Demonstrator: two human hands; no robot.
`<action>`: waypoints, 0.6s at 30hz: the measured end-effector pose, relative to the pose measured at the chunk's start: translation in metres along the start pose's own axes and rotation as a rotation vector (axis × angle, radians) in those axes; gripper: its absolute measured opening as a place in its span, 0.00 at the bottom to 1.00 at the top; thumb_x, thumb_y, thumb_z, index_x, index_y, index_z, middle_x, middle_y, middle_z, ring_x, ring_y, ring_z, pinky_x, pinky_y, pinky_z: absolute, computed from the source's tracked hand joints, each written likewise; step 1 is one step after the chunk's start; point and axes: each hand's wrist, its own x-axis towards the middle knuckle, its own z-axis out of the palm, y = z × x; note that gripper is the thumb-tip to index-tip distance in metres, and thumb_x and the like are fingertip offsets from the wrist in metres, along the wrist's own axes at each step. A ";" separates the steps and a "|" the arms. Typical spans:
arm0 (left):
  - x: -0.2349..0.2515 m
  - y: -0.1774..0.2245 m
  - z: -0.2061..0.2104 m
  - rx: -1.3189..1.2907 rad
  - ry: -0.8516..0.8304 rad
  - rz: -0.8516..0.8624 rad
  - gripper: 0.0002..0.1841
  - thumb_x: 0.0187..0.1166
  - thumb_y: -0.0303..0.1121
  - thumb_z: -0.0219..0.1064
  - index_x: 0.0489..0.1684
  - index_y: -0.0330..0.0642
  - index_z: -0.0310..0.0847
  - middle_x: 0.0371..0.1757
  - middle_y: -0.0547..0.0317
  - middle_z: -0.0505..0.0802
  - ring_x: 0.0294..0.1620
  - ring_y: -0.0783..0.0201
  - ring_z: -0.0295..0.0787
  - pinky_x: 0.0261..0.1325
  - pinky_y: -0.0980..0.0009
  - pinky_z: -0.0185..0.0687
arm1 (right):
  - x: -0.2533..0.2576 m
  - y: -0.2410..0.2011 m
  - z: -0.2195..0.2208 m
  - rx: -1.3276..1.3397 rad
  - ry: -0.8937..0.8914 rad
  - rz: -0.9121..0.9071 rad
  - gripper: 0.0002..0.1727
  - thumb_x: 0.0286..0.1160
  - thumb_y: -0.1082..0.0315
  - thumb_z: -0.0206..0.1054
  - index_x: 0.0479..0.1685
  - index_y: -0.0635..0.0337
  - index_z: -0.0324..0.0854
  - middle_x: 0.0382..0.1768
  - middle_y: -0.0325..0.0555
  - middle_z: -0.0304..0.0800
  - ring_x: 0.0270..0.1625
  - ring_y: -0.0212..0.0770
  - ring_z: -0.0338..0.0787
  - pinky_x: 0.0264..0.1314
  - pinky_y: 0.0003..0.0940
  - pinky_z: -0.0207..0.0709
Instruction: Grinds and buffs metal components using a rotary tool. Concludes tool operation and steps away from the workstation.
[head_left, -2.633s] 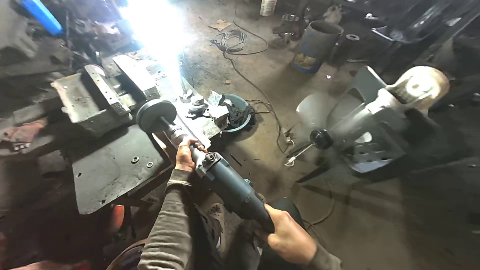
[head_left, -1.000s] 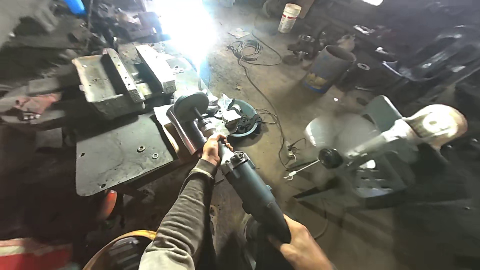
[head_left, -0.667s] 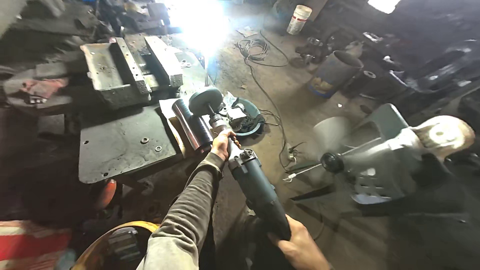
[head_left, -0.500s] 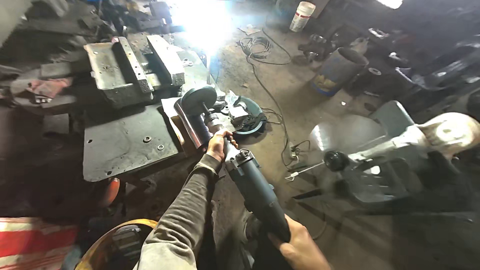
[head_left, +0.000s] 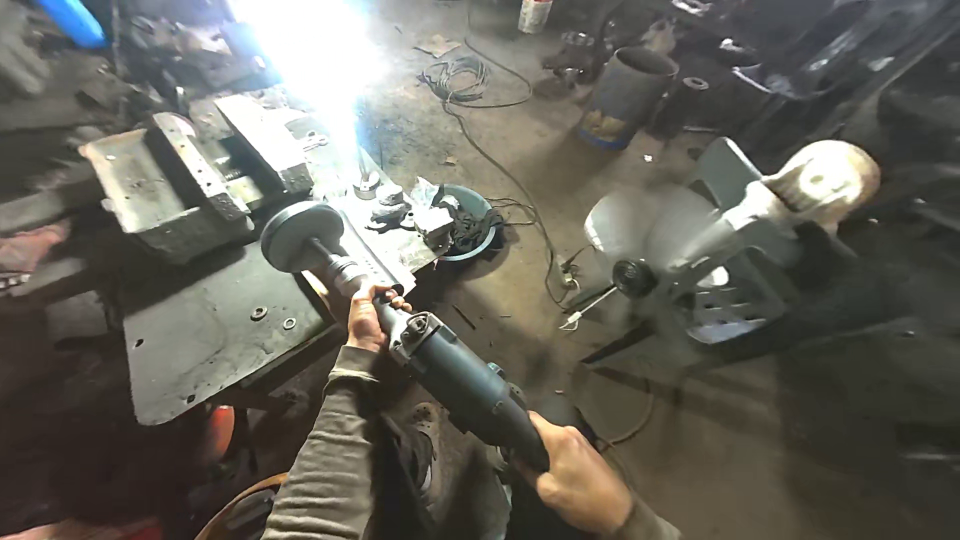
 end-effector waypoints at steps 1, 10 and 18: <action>0.001 0.000 0.003 0.016 0.002 0.002 0.16 0.84 0.35 0.49 0.21 0.49 0.71 0.15 0.64 0.77 0.15 0.65 0.77 0.26 0.65 0.83 | 0.000 0.001 0.000 0.009 0.003 0.004 0.30 0.64 0.50 0.75 0.68 0.48 0.81 0.42 0.44 0.96 0.48 0.47 0.96 0.53 0.58 0.88; 0.028 -0.016 0.041 0.044 -0.027 -0.103 0.09 0.82 0.36 0.54 0.29 0.49 0.72 0.19 0.62 0.78 0.18 0.64 0.78 0.26 0.64 0.83 | 0.004 0.017 -0.002 0.166 0.113 -0.006 0.26 0.56 0.53 0.80 0.58 0.49 0.87 0.44 0.36 0.96 0.51 0.35 0.95 0.59 0.47 0.89; 0.057 -0.039 0.058 0.118 0.032 -0.199 0.07 0.81 0.35 0.58 0.32 0.45 0.75 0.21 0.59 0.81 0.19 0.61 0.80 0.27 0.61 0.84 | 0.009 0.023 -0.008 0.327 0.103 0.025 0.26 0.53 0.55 0.83 0.55 0.50 0.87 0.43 0.35 0.96 0.46 0.32 0.95 0.56 0.43 0.91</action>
